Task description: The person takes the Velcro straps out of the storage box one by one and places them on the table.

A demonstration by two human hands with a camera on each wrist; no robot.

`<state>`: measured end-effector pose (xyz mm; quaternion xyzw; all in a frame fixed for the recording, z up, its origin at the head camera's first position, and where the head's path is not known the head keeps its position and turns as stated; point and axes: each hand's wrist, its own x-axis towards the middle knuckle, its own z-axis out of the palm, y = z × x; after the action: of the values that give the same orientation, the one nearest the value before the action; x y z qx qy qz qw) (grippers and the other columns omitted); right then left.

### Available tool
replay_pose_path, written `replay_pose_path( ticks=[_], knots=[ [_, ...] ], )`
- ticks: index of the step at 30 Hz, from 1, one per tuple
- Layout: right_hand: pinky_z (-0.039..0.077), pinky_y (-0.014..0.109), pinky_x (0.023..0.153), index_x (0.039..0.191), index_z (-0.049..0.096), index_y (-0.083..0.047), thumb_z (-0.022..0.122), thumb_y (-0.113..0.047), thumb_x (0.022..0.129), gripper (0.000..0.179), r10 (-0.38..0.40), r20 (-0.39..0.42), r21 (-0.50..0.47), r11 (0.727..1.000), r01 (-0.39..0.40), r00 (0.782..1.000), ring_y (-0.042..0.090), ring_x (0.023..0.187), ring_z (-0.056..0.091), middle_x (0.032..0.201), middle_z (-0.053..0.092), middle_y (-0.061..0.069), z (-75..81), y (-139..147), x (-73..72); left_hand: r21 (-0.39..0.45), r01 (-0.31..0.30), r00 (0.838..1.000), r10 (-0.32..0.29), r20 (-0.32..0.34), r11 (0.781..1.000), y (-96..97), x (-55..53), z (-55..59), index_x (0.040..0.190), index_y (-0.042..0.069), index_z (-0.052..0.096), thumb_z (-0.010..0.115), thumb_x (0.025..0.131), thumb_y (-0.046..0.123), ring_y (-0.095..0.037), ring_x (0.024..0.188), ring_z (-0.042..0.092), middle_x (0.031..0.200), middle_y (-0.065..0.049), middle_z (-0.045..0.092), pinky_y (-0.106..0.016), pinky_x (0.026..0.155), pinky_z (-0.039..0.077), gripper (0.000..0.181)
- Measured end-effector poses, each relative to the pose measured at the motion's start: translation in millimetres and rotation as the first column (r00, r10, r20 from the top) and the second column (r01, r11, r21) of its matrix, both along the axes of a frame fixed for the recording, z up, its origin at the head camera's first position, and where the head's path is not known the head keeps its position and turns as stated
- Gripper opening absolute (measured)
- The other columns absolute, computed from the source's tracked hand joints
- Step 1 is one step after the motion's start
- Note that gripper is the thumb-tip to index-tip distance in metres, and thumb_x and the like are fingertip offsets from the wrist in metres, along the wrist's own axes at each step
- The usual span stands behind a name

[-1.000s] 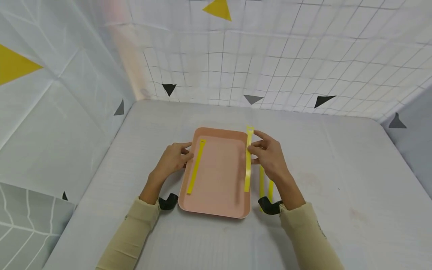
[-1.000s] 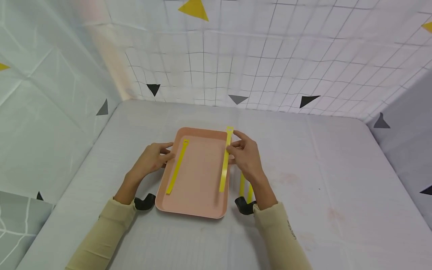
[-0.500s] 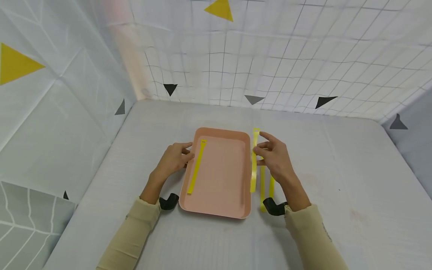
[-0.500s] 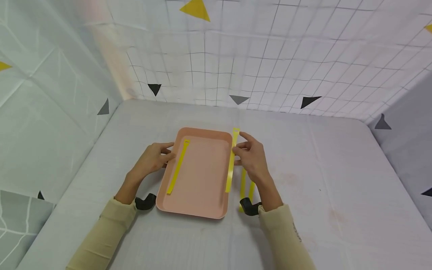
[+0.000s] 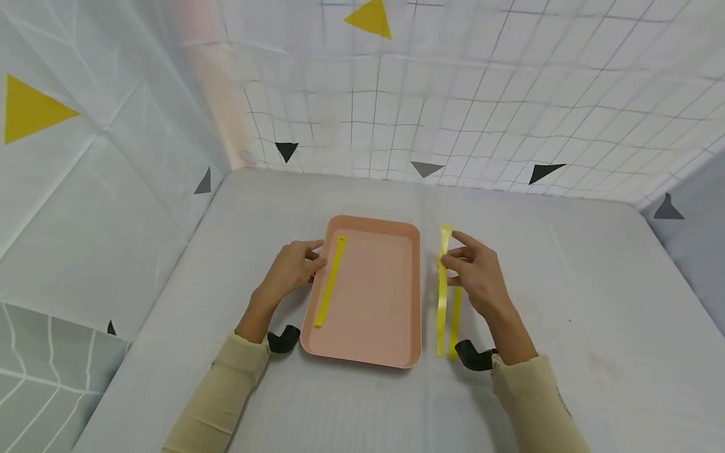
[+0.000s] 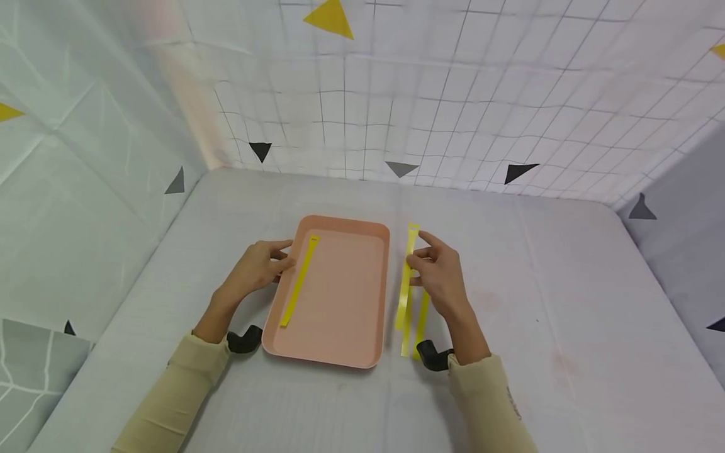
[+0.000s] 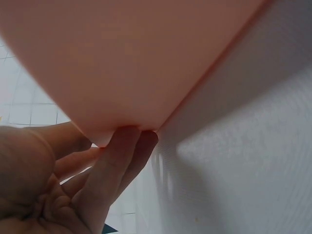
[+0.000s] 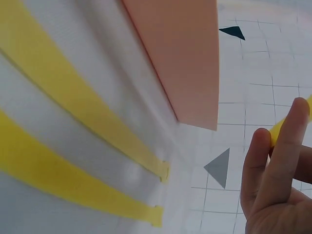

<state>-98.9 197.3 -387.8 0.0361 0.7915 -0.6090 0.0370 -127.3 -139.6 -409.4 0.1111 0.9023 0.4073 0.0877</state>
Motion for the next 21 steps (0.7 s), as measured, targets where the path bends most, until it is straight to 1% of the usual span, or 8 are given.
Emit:
replay_pose_path(
  ticks=[8, 14, 21],
  knots=[
    [0.057, 0.025, 0.063, 0.155, 0.033, -0.01, 0.061, -0.004, 0.097, 0.065, -0.016, 0.002, 0.004, 1.0, 0.016, 1.0, 0.012, 0.083, 0.061, 0.113, 0.056, 0.022, -0.4, 8, 6.6, -0.003, -0.018, 1.0, 0.018, 0.011, 1.0, 0.9, 0.8, 2.5, 0.144, -0.003, 0.047, 0.063, 0.098, 0.011, -0.019, 0.067, 0.071, 0.112, -0.024, 0.068, -0.029, 0.059, 0.056, 0.052],
    [0.057, 0.026, 0.063, 0.155, 0.031, -0.008, 0.061, -0.003, 0.096, 0.066, -0.036, 0.019, 0.009, 0.999, 0.036, 0.999, 0.011, 0.081, 0.061, 0.11, 0.056, 0.019, -8.3, 17, 13.5, 0.017, -0.011, 1.0, 0.01, 0.02, 1.0, 0.3, 2.7, 1.0, 0.144, -0.004, 0.047, 0.062, 0.098, 0.01, -0.02, 0.067, 0.072, 0.112, -0.026, 0.068, -0.03, 0.06, 0.057, 0.051],
    [0.057, 0.026, 0.062, 0.155, 0.03, -0.006, 0.061, -0.002, 0.096, 0.066, -0.04, 0.018, -0.012, 0.999, 0.04, 0.999, 0.009, 0.079, 0.061, 0.108, 0.056, 0.018, -12.0, 21, 16.0, 0.009, -0.031, 0.999, 0.031, 0.038, 0.999, 0.7, 1.6, 1.2, 0.145, -0.002, 0.046, 0.062, 0.098, 0.011, -0.019, 0.067, 0.071, 0.113, -0.025, 0.068, -0.029, 0.059, 0.056, 0.051]
  ],
)
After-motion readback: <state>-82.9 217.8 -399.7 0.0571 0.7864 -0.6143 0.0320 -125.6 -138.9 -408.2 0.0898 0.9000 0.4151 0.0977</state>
